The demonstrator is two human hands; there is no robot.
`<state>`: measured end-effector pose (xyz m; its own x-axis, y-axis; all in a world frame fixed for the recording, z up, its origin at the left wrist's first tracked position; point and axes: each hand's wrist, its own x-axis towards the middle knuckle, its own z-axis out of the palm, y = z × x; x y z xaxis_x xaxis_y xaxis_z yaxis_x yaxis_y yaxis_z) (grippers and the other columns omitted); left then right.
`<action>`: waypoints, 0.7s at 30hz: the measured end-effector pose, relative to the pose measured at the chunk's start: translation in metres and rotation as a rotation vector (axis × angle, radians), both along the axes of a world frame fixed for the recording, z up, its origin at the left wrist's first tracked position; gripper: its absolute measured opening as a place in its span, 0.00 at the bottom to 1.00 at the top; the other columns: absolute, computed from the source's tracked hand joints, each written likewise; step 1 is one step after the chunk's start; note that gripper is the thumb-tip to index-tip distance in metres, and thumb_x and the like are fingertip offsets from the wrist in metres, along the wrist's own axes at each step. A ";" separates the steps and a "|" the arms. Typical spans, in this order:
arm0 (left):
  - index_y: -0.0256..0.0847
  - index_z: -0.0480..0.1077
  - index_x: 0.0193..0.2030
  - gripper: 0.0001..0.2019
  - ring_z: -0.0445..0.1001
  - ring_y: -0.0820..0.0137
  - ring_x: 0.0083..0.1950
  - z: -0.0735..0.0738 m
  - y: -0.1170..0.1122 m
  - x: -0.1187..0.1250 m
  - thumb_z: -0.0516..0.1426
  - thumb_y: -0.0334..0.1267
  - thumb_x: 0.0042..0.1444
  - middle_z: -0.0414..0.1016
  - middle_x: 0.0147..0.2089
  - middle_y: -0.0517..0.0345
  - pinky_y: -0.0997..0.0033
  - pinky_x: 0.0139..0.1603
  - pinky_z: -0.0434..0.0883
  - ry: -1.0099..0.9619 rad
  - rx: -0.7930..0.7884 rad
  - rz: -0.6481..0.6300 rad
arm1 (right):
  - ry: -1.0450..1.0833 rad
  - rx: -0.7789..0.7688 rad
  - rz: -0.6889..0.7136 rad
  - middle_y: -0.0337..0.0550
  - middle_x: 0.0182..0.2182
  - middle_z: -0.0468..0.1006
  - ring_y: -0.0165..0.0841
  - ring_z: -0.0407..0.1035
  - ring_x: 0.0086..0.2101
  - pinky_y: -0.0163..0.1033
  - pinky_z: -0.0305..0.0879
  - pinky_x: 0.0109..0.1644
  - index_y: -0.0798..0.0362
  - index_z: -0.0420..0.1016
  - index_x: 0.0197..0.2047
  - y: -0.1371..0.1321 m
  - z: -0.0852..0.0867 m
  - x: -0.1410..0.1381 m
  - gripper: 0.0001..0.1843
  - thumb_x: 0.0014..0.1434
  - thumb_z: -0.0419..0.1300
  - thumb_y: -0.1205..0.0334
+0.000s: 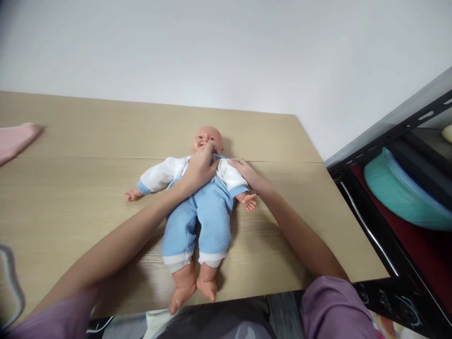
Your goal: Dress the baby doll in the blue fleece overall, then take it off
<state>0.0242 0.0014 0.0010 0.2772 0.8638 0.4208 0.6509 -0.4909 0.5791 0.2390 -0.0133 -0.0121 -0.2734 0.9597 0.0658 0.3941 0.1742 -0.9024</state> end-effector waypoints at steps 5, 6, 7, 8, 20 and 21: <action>0.42 0.69 0.51 0.15 0.79 0.51 0.58 0.001 -0.001 0.002 0.52 0.23 0.62 0.81 0.55 0.41 0.52 0.59 0.75 0.047 -0.011 0.005 | -0.158 -0.147 0.136 0.46 0.59 0.87 0.46 0.84 0.47 0.50 0.85 0.51 0.37 0.78 0.71 -0.027 0.025 0.063 0.36 0.62 0.77 0.43; 0.42 0.69 0.52 0.14 0.79 0.51 0.57 0.000 -0.001 0.002 0.52 0.23 0.63 0.81 0.55 0.41 0.52 0.58 0.75 0.053 -0.011 0.008 | -0.204 -0.124 0.113 0.46 0.59 0.87 0.45 0.84 0.44 0.49 0.85 0.49 0.38 0.81 0.68 -0.029 0.028 0.076 0.34 0.61 0.77 0.42; 0.42 0.69 0.53 0.14 0.79 0.51 0.56 0.000 -0.001 0.003 0.52 0.24 0.65 0.81 0.54 0.42 0.52 0.58 0.75 0.056 -0.010 0.011 | -0.238 -0.095 0.078 0.47 0.58 0.87 0.44 0.83 0.42 0.48 0.84 0.47 0.40 0.84 0.65 -0.029 0.028 0.088 0.32 0.62 0.76 0.41; 0.42 0.69 0.54 0.12 0.80 0.51 0.56 -0.001 -0.001 0.003 0.53 0.26 0.67 0.81 0.53 0.42 0.52 0.57 0.75 0.060 -0.008 0.011 | -0.252 -0.069 0.033 0.47 0.57 0.88 0.43 0.83 0.41 0.48 0.84 0.46 0.42 0.86 0.63 -0.028 0.025 0.097 0.30 0.62 0.76 0.40; 0.40 0.77 0.54 0.17 0.71 0.46 0.63 0.027 -0.024 -0.005 0.52 0.48 0.77 0.78 0.59 0.39 0.41 0.70 0.67 0.323 0.245 -0.255 | -0.397 0.618 -0.082 0.55 0.59 0.84 0.53 0.75 0.62 0.64 0.64 0.72 0.48 0.82 0.56 -0.061 -0.010 0.043 0.13 0.76 0.60 0.55; 0.40 0.78 0.52 0.18 0.72 0.46 0.62 0.030 -0.026 -0.007 0.52 0.50 0.77 0.79 0.58 0.40 0.41 0.68 0.68 0.368 0.234 -0.294 | -0.358 0.579 0.019 0.54 0.58 0.84 0.51 0.75 0.61 0.61 0.65 0.72 0.47 0.82 0.54 -0.066 -0.009 0.034 0.11 0.76 0.60 0.55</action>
